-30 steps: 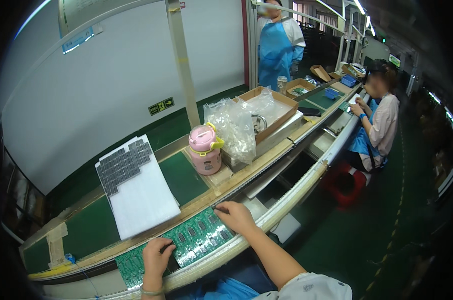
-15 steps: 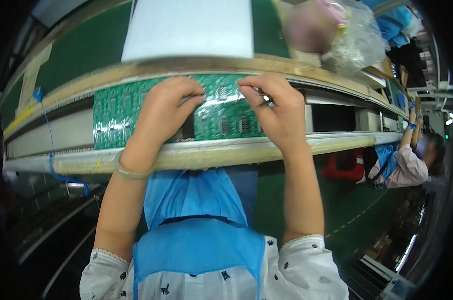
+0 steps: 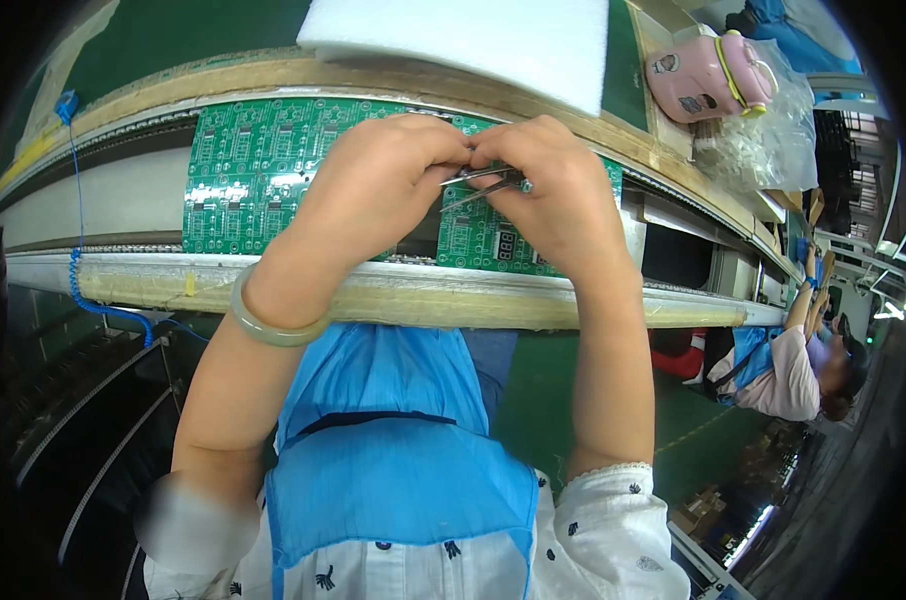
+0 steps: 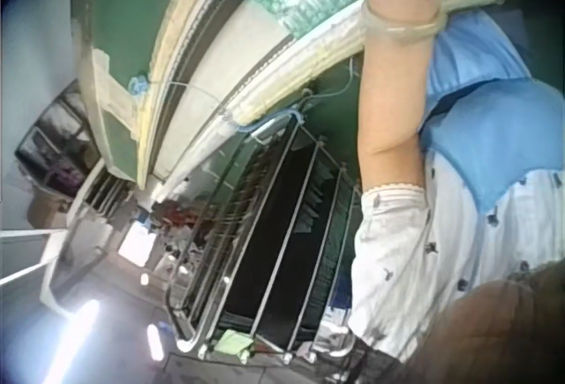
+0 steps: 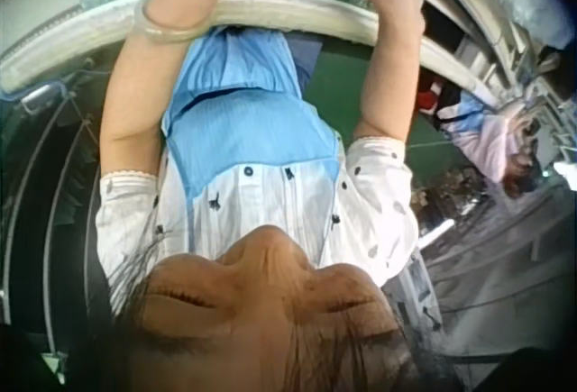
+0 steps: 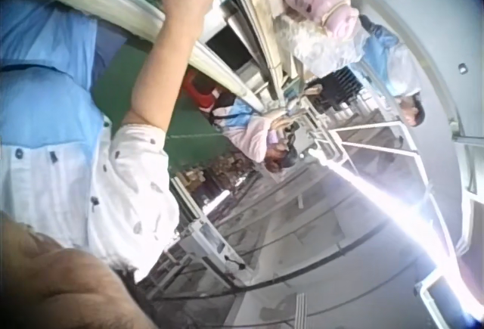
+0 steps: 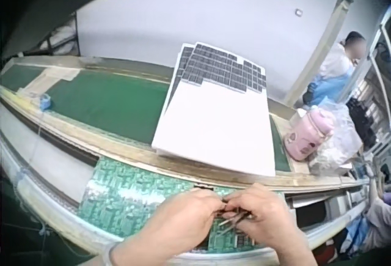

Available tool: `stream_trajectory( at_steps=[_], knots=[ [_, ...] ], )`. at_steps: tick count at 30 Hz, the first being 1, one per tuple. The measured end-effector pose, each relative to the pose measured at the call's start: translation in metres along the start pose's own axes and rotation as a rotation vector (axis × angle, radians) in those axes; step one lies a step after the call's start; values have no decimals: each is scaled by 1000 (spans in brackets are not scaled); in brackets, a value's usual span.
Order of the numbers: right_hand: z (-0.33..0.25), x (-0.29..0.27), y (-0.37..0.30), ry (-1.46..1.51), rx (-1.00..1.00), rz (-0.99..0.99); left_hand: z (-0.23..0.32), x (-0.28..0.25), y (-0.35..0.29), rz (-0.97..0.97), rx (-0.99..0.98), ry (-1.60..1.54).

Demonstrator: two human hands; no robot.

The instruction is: The person places small rectangular electronic components onto a green circuit board using tweezers and their fingers. They repeatedly pick components from a white foam sheet, position them on the board, and press them into place.

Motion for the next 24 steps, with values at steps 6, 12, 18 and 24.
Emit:
stream_trajectory(
  at_steps=[6, 12, 18, 24],
  knots=[
    [-1, 0, 0, -71, -6, -23, 5, -11, -10, 130, -16, 238],
    [-1, 1, 2, -73, -14, -22, 6, -7, -15, 133, -58, 293],
    [0, 2, 2, -100, -24, 6, 6, -2, -16, 162, -70, 260],
    [-3, 0, 1, -124, -29, 18, 8, -2, -16, 165, -73, 241]
  ],
)
Point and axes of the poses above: each hand's wrist, its own y-axis towards the middle knuckle, its own x-axis out of the palm, z = x × y, the point moved 4 cm from there along y, towards the middle knuckle, and after that the axes turned 1 degree about y, right-handed, at the moved point
